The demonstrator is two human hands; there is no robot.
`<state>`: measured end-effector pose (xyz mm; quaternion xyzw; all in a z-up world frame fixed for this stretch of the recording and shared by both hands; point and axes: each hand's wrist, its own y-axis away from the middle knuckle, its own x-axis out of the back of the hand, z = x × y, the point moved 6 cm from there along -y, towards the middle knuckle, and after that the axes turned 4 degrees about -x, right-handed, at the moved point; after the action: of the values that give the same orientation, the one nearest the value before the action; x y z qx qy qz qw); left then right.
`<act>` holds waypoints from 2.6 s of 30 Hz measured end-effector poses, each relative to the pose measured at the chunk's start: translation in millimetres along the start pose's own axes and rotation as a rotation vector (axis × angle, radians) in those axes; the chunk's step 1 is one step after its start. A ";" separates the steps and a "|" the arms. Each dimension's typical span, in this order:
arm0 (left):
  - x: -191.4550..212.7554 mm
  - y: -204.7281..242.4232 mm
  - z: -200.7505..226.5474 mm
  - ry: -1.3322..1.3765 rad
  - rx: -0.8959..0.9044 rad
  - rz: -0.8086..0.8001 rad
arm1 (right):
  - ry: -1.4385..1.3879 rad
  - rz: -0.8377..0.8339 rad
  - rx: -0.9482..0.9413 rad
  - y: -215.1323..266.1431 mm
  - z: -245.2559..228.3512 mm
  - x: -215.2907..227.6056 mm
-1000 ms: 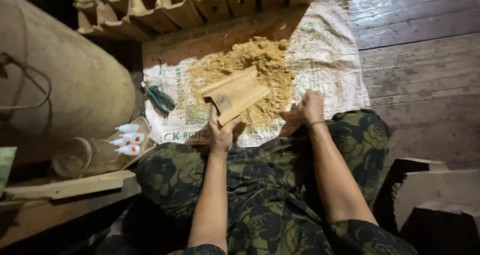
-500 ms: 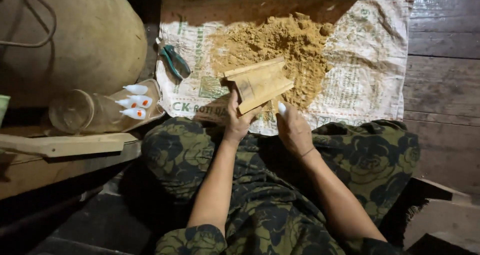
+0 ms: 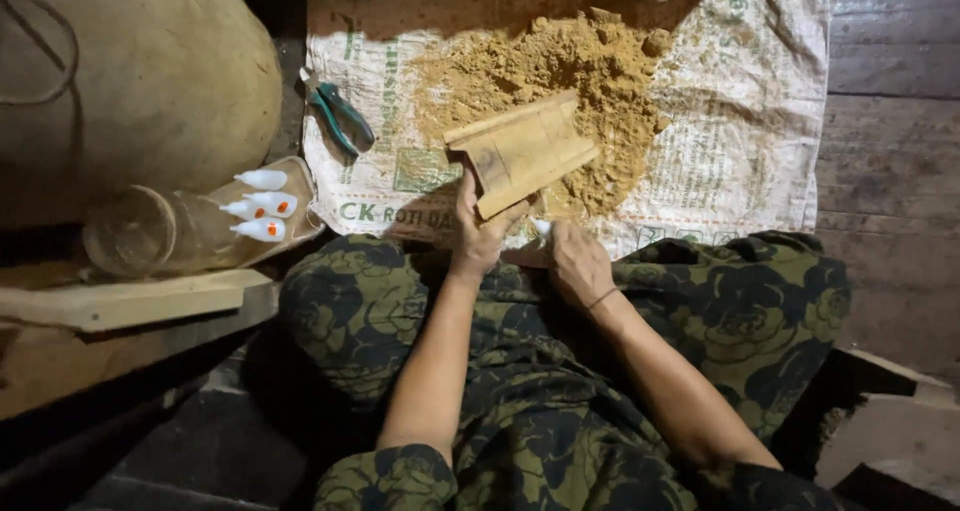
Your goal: The person applies glue from a small bottle to the edges of a small wooden frame and rubs sawdust into the joints. They repeat this process on multiple edges, pressing the sawdust into the glued areas.
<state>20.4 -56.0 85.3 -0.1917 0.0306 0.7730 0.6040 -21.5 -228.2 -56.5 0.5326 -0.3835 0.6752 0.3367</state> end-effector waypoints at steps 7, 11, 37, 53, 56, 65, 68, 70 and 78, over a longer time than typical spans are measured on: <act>46.2 11.1 -63.0 -0.085 -0.021 -0.044 | -0.512 0.111 -0.264 -27.8 30.4 77.6; 37.4 14.6 -51.3 -0.071 0.029 -0.056 | -0.500 0.171 -0.278 -31.5 23.0 85.0; 41.1 6.7 -68.3 -0.029 0.024 -0.029 | -0.264 0.278 -0.094 -41.9 12.5 96.2; 54.2 18.8 -86.9 -0.088 0.069 -0.064 | -0.318 0.306 -0.094 -37.8 13.0 76.1; 43.0 14.3 -86.5 -0.118 0.024 -0.073 | -0.327 0.290 -0.115 -35.5 13.8 72.5; 43.4 12.0 -75.6 -0.111 0.091 -0.060 | -0.766 0.202 -0.295 -35.5 48.4 129.0; 28.4 0.7 -55.7 -0.120 0.049 -0.063 | -0.785 0.218 -0.394 -25.1 59.3 138.1; 37.2 11.0 -83.7 -0.133 -0.019 -0.026 | -0.771 0.259 -0.339 -25.7 58.9 143.4; 45.1 21.6 -99.6 -0.172 0.032 -0.014 | -1.027 0.288 -0.144 -38.4 11.7 141.9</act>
<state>16.9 -48.0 -25.8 -0.1151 -0.0105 0.7818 0.6127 -12.2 -213.5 90.0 0.7118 -0.6135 0.3391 0.0455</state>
